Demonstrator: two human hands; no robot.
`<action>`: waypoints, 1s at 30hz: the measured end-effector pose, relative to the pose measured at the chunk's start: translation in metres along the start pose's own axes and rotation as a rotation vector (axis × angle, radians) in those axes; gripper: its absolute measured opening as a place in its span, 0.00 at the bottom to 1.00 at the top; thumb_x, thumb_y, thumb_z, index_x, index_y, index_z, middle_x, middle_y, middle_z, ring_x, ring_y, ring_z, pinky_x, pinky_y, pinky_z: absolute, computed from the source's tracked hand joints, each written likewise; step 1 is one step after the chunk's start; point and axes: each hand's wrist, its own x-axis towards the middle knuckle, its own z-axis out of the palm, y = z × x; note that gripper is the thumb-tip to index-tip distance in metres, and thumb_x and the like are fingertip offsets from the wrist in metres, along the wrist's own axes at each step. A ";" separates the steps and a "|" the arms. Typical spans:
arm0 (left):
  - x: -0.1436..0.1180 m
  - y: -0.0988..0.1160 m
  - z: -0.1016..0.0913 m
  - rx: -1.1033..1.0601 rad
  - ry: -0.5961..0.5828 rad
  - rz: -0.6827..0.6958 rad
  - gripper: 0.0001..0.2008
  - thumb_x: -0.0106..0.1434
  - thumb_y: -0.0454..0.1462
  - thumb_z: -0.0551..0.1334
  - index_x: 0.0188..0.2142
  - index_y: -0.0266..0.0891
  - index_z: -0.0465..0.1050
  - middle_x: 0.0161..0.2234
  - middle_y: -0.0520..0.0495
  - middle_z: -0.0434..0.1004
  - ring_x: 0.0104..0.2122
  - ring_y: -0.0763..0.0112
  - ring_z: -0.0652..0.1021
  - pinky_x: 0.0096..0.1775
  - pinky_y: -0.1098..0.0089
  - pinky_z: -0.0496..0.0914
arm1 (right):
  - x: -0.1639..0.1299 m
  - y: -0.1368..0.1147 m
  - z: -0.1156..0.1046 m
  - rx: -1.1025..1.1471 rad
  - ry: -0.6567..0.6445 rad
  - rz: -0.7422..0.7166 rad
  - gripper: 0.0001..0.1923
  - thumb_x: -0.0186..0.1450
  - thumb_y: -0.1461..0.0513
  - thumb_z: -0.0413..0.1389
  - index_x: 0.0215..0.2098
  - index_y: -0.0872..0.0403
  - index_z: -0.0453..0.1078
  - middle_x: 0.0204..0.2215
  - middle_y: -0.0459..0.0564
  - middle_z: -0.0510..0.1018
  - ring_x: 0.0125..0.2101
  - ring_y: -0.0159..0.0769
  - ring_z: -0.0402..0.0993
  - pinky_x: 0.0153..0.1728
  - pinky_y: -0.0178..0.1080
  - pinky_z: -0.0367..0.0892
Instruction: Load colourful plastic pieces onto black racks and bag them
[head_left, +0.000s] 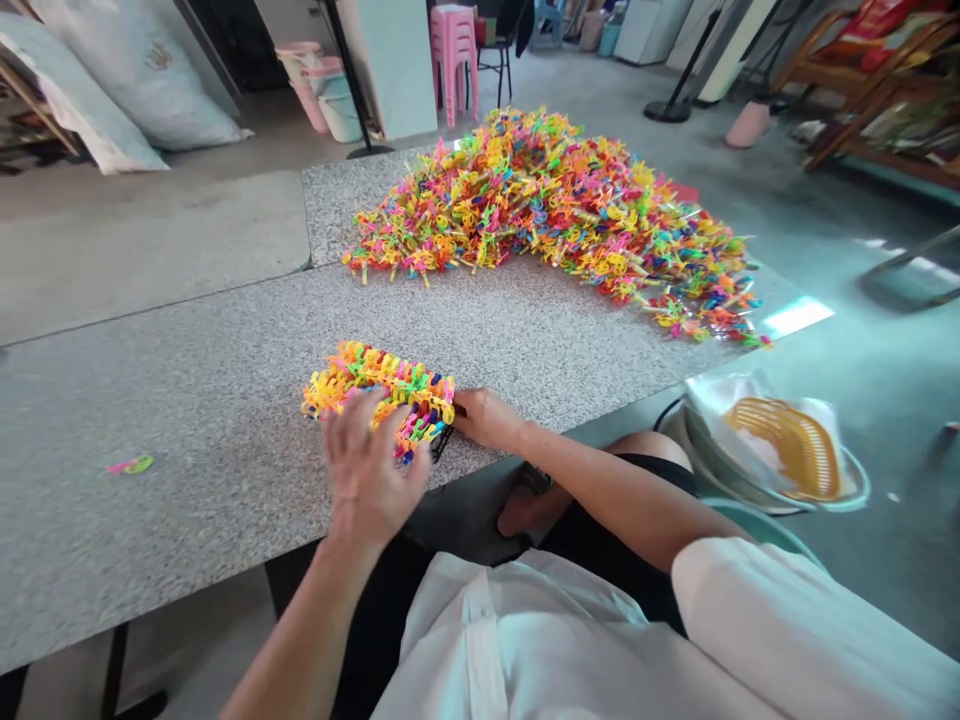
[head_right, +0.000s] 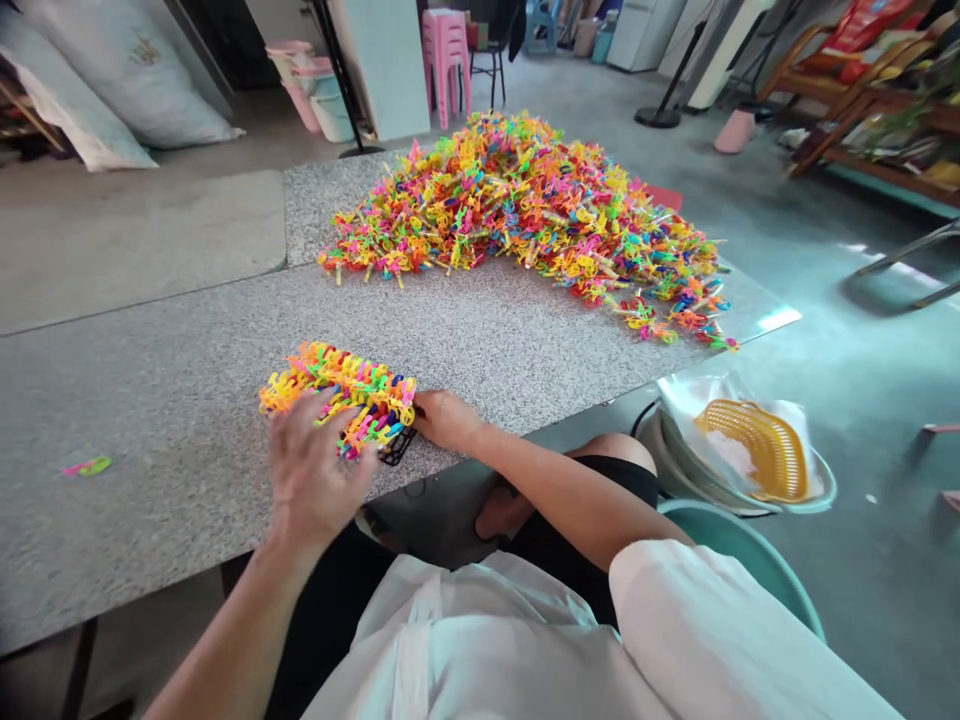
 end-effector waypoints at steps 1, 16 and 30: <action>0.004 0.015 0.003 0.036 -0.058 0.010 0.18 0.68 0.42 0.66 0.57 0.47 0.76 0.69 0.37 0.71 0.72 0.44 0.66 0.75 0.39 0.53 | 0.000 0.001 0.001 0.012 0.004 -0.011 0.06 0.73 0.68 0.58 0.39 0.57 0.77 0.34 0.48 0.81 0.31 0.31 0.70 0.35 0.33 0.59; 0.016 0.037 0.036 0.050 -0.087 -0.121 0.10 0.68 0.35 0.62 0.47 0.44 0.78 0.68 0.38 0.73 0.64 0.43 0.75 0.70 0.40 0.59 | -0.002 0.000 0.008 -0.096 0.019 -0.025 0.06 0.75 0.64 0.57 0.43 0.56 0.77 0.39 0.53 0.83 0.36 0.35 0.74 0.38 0.35 0.62; 0.019 0.034 0.033 0.045 -0.081 -0.100 0.20 0.67 0.41 0.67 0.57 0.43 0.71 0.69 0.32 0.72 0.66 0.40 0.73 0.68 0.39 0.61 | -0.006 -0.014 0.016 -0.246 -0.016 0.106 0.11 0.76 0.59 0.55 0.52 0.55 0.75 0.48 0.58 0.84 0.41 0.43 0.82 0.38 0.38 0.67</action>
